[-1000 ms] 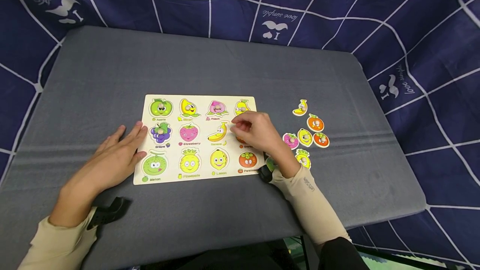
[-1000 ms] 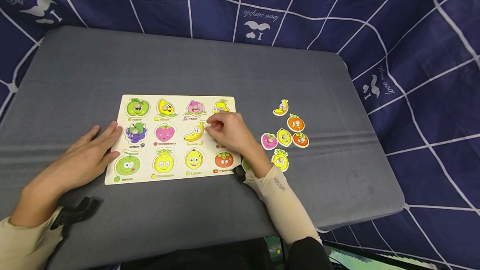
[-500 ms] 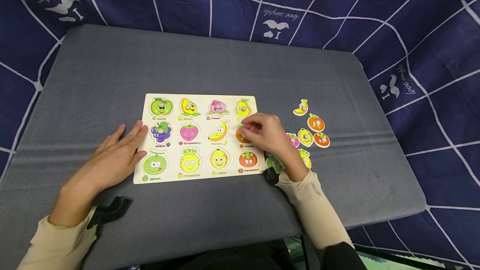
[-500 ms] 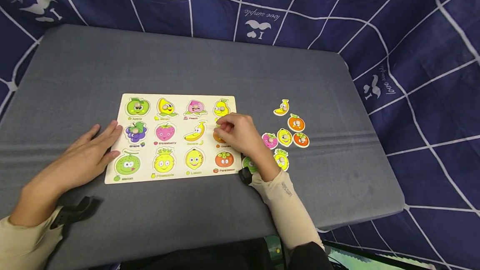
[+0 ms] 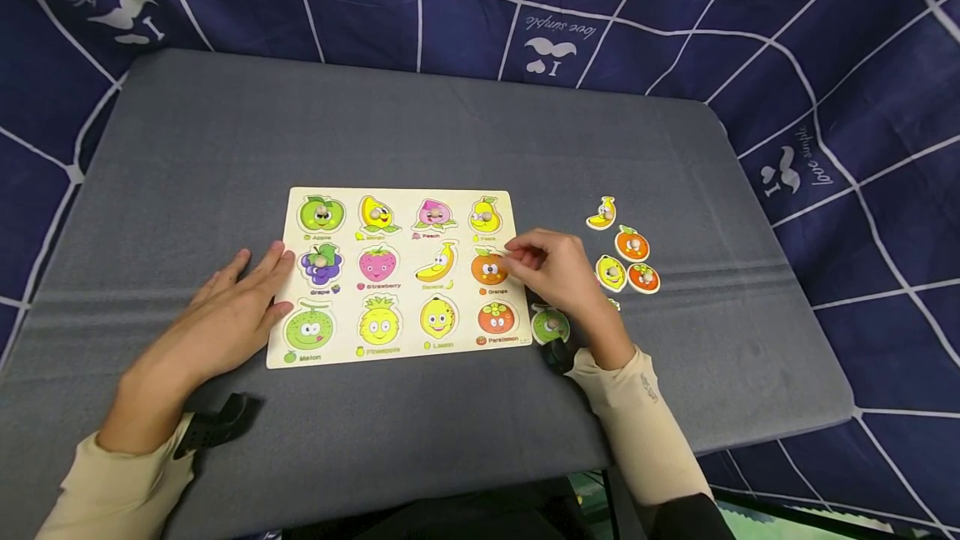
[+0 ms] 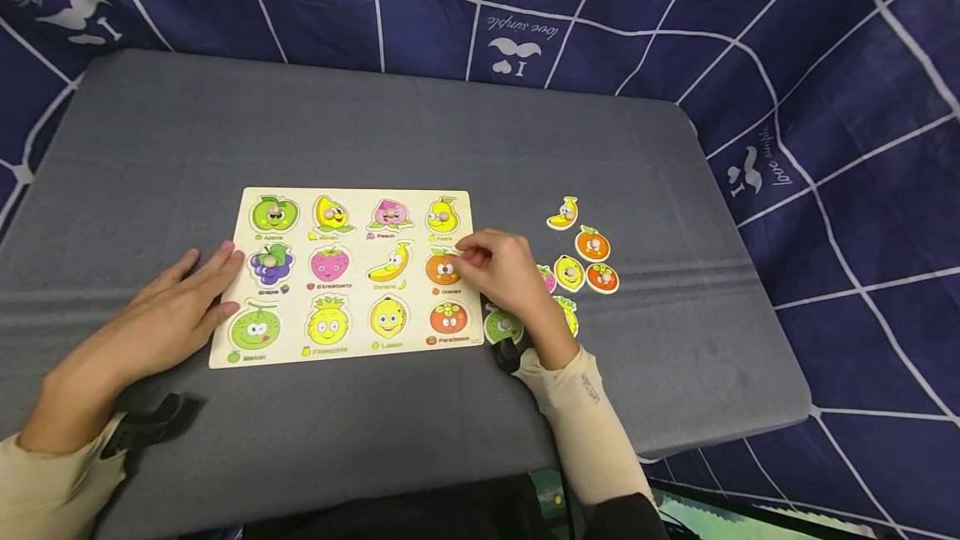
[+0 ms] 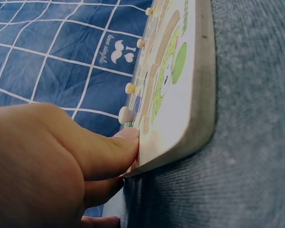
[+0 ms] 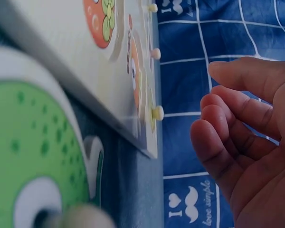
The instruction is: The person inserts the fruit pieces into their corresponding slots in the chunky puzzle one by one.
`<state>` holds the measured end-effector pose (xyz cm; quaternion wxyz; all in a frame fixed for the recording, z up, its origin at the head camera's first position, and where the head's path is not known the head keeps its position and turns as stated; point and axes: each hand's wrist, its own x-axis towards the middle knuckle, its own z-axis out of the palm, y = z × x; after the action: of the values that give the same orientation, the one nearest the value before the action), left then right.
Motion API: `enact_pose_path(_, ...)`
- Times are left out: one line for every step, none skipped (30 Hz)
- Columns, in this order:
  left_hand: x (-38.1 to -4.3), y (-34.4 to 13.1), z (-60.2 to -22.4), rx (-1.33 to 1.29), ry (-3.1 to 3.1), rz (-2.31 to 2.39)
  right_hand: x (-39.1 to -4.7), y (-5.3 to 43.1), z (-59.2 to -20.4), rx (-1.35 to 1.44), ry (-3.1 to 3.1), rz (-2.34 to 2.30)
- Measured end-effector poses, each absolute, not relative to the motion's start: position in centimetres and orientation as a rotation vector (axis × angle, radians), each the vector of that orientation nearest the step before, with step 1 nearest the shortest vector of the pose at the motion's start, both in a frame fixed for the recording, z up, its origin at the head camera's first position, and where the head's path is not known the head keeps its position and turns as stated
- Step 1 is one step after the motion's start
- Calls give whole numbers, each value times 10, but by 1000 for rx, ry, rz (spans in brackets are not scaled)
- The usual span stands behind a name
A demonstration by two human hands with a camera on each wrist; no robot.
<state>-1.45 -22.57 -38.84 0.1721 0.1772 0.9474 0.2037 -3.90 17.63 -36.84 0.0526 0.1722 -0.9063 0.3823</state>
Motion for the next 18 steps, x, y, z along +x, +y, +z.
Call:
enact_pose_path(-15, -226, -388, 505, 2689, 578, -39, 178, -369, 515, -2758, 1158)
enact_pose_path(-15, -226, -388, 508, 2689, 580, -38, 180, -370, 505, -2763, 1156)
enact_pose_path(-15, -226, -388, 512, 2689, 581, -38, 182, -370, 494, -2766, 1153)
enact_pose_path(-15, -225, -388, 518, 2689, 581, -37, 183, -371, 483, -2769, 1149)
enact_pose_path(-15, -225, -388, 523, 2690, 582, -36, 185, -371, 475, -2770, 1147)
enact_pose_path(-15, -225, -388, 529, 2690, 582, -36, 187, -371, 466, -2773, 1145)
enact_pose_path(-15, -225, -388, 532, 2691, 584, -35, 189, -372, 457, -2774, 1142)
enact_pose_path(-15, -225, -388, 535, 2692, 583, -34, 190, -372, 447, -2775, 1139)
enact_pose_path(-15, -226, -388, 538, 2694, 581, -33, 192, -372, 439, -2777, 1132)
enact_pose_path(-15, -226, -388, 540, 2697, 581, -32, 194, -372, 428, -2779, 1129)
enact_pose_path(-15, -225, -389, 539, 2699, 580, -32, 196, -372, 417, -2781, 1128)
enact_pose_path(-15, -225, -389, 538, 2701, 579, -31, 198, -372, 404, -2785, 1124)
enact_pose_path(-15, -225, -389, 535, 2703, 579, -30, 199, -372, 393, -2788, 1123)
enact_pose_path(-15, -226, -389, 532, 2702, 580, -29, 201, -372, 382, -2790, 1123)
enact_pose_path(-15, -226, -390, 529, 2702, 582, -29, 202, -373, 373, -2792, 1124)
enact_pose_path(-15, -226, -390, 527, 2702, 582, -28, 204, -373, 364, -2794, 1128)
enact_pose_path(-15, -226, -390, 526, 2702, 582, -28, 205, -374, 356, -2796, 1131)
enact_pose_path(-15, -226, -390, 525, 2702, 583, -27, 206, -374, 349, -2797, 1130)
